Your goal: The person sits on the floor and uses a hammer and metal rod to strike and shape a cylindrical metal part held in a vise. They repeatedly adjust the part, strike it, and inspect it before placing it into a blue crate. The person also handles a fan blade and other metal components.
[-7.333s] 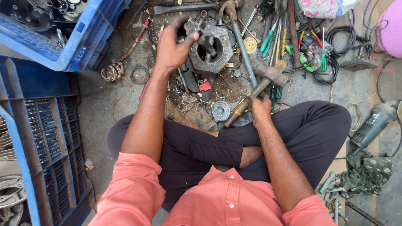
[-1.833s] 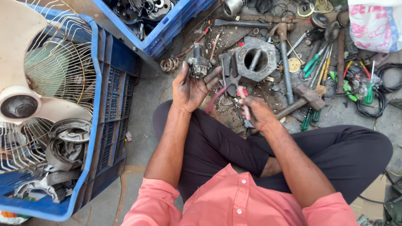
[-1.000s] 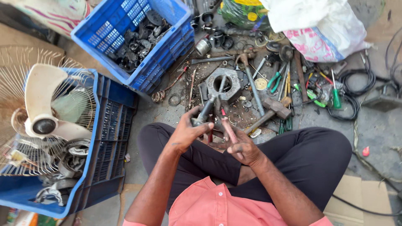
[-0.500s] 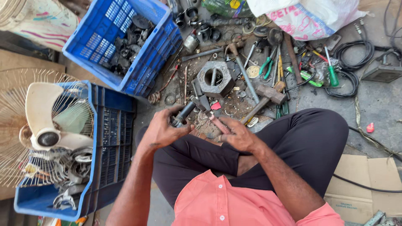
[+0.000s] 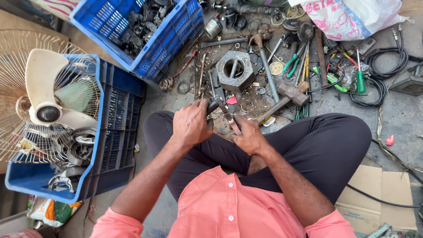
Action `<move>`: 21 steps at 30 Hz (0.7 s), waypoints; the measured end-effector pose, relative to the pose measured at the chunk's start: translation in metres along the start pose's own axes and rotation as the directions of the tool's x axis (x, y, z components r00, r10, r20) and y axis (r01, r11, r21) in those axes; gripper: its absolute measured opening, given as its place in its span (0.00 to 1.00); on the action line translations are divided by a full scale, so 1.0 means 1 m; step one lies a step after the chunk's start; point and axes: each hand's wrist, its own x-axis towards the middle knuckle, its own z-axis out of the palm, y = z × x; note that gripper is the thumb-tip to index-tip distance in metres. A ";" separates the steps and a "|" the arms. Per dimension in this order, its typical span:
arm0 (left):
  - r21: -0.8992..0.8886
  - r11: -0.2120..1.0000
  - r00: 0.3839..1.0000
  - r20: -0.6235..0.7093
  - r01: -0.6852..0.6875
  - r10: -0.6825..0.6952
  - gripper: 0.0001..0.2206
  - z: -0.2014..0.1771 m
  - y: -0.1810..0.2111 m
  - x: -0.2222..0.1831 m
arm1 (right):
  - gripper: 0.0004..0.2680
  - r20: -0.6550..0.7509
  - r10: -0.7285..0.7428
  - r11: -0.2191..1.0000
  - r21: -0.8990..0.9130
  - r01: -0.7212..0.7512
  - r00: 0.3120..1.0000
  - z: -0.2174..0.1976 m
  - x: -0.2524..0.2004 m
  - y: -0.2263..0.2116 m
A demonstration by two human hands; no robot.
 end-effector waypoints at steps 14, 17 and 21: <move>-0.110 0.984 0.980 0.127 -0.138 0.151 0.16 -0.006 -0.052 0.007 | 0.22 -0.003 0.091 0.778 0.624 -0.069 0.996 0.002 -0.013 -0.017; 0.223 0.966 0.992 -0.033 0.129 -0.125 0.14 0.006 -0.080 -0.012 | 0.21 -0.195 0.260 0.610 0.793 -0.004 0.946 -0.060 -0.016 -0.001; 0.120 0.953 0.956 0.060 0.280 -0.288 0.16 -0.013 -0.134 -0.041 | 0.16 -0.363 0.416 0.345 0.911 0.225 0.834 -0.135 0.004 0.039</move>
